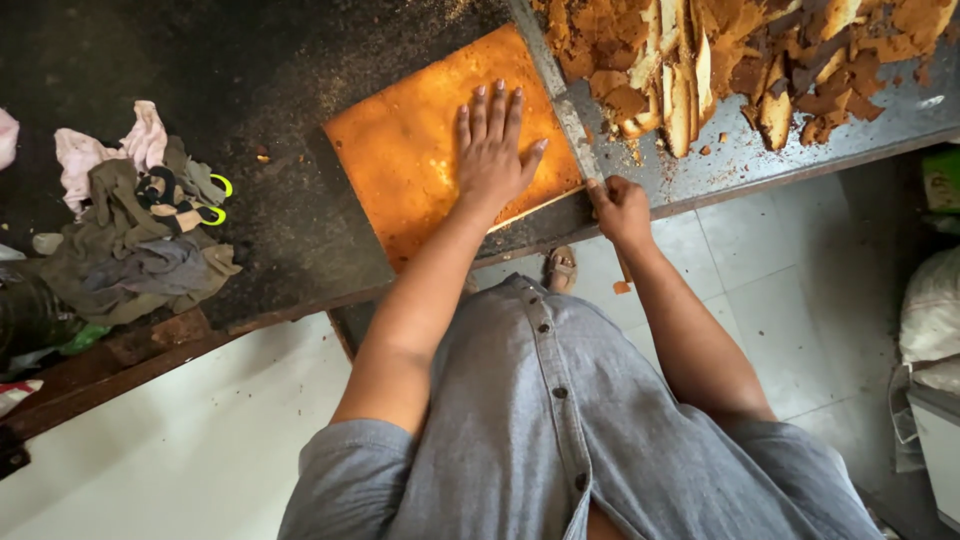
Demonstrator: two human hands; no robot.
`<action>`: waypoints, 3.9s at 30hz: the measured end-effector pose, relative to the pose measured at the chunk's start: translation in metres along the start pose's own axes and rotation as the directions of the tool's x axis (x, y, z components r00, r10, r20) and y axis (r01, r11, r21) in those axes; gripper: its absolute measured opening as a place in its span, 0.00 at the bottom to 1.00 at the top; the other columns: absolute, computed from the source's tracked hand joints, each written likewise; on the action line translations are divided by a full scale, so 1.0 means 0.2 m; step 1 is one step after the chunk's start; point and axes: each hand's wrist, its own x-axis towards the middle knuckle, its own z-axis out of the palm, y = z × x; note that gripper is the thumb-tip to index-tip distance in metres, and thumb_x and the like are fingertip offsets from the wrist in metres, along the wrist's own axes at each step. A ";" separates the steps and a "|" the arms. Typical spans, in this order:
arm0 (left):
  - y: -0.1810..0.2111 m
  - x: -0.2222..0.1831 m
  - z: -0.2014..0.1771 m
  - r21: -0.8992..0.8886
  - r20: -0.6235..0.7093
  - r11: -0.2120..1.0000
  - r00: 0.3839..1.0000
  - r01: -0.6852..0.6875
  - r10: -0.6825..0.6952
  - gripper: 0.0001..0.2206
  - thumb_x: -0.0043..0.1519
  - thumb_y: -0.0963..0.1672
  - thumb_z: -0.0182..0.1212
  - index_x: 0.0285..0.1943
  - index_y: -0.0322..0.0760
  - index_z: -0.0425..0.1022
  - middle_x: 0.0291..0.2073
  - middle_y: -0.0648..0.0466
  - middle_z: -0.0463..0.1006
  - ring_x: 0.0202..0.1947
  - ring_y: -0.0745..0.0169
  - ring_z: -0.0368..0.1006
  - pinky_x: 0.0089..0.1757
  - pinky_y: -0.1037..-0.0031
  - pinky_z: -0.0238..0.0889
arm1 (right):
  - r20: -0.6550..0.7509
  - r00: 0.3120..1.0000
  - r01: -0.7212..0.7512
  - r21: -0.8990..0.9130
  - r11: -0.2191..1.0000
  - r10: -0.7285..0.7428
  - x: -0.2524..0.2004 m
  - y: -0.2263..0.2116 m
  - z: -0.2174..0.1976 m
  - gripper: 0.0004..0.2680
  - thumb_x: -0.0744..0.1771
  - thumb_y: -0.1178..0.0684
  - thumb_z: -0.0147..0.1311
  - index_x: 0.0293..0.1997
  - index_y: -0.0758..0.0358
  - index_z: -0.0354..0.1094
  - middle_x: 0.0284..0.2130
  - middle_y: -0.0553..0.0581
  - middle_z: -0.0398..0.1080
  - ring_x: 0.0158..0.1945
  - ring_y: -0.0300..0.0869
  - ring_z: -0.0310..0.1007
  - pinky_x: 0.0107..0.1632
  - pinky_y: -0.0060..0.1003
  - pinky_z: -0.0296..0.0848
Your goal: The person trims the crusts from the sides and faces of a large rectangular cake using a long knife, rotating the cake, brushing away loose crumbs by hand, and lifting the trimmed cake.
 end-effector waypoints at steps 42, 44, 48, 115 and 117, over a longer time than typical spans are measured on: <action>-0.04 0.06 0.22 -0.093 -0.314 0.993 0.949 -0.073 0.041 0.35 0.70 0.59 0.36 0.81 0.39 0.46 0.79 0.44 0.43 0.79 0.38 0.35 0.70 0.47 0.25 | 0.230 0.973 0.030 -0.115 0.993 -0.002 -0.28 0.03 0.00 0.14 0.69 0.46 0.54 0.29 0.69 0.69 0.16 0.56 0.68 0.17 0.39 0.65 0.22 0.38 0.64; -0.05 0.05 0.23 -0.098 -0.320 0.993 0.947 -0.070 0.035 0.35 0.70 0.59 0.36 0.82 0.39 0.46 0.79 0.44 0.43 0.79 0.38 0.35 0.70 0.47 0.25 | 0.247 0.950 -0.167 -0.115 0.979 0.191 -0.39 0.02 -0.04 0.17 0.70 0.44 0.55 0.27 0.71 0.68 0.16 0.58 0.68 0.17 0.42 0.64 0.22 0.41 0.63; -0.05 0.07 0.25 -0.108 -0.354 0.992 0.935 -0.065 0.023 0.36 0.70 0.60 0.38 0.81 0.39 0.46 0.79 0.43 0.44 0.79 0.37 0.36 0.71 0.48 0.26 | 0.218 0.971 -0.100 -0.017 0.995 0.101 -0.19 -0.11 0.14 0.15 0.69 0.44 0.55 0.30 0.68 0.68 0.18 0.57 0.67 0.21 0.40 0.64 0.24 0.41 0.63; -0.39 -0.32 0.32 -0.205 -0.381 0.976 0.924 -0.074 -0.010 0.37 0.71 0.57 0.46 0.79 0.24 0.47 0.79 0.36 0.44 0.79 0.36 0.35 0.72 0.48 0.26 | 0.198 0.980 0.026 -0.197 0.980 0.013 -0.30 -0.16 0.33 0.16 0.70 0.44 0.55 0.30 0.70 0.68 0.18 0.61 0.69 0.20 0.46 0.71 0.26 0.44 0.69; -0.39 -0.35 0.33 -0.211 -0.365 0.975 0.931 -0.064 -0.018 0.38 0.69 0.57 0.46 0.79 0.25 0.47 0.78 0.36 0.44 0.79 0.36 0.35 0.71 0.48 0.26 | 0.212 0.977 0.074 -0.214 0.974 -0.028 -0.36 -0.13 0.33 0.16 0.70 0.44 0.56 0.30 0.69 0.69 0.18 0.61 0.70 0.21 0.46 0.71 0.27 0.43 0.69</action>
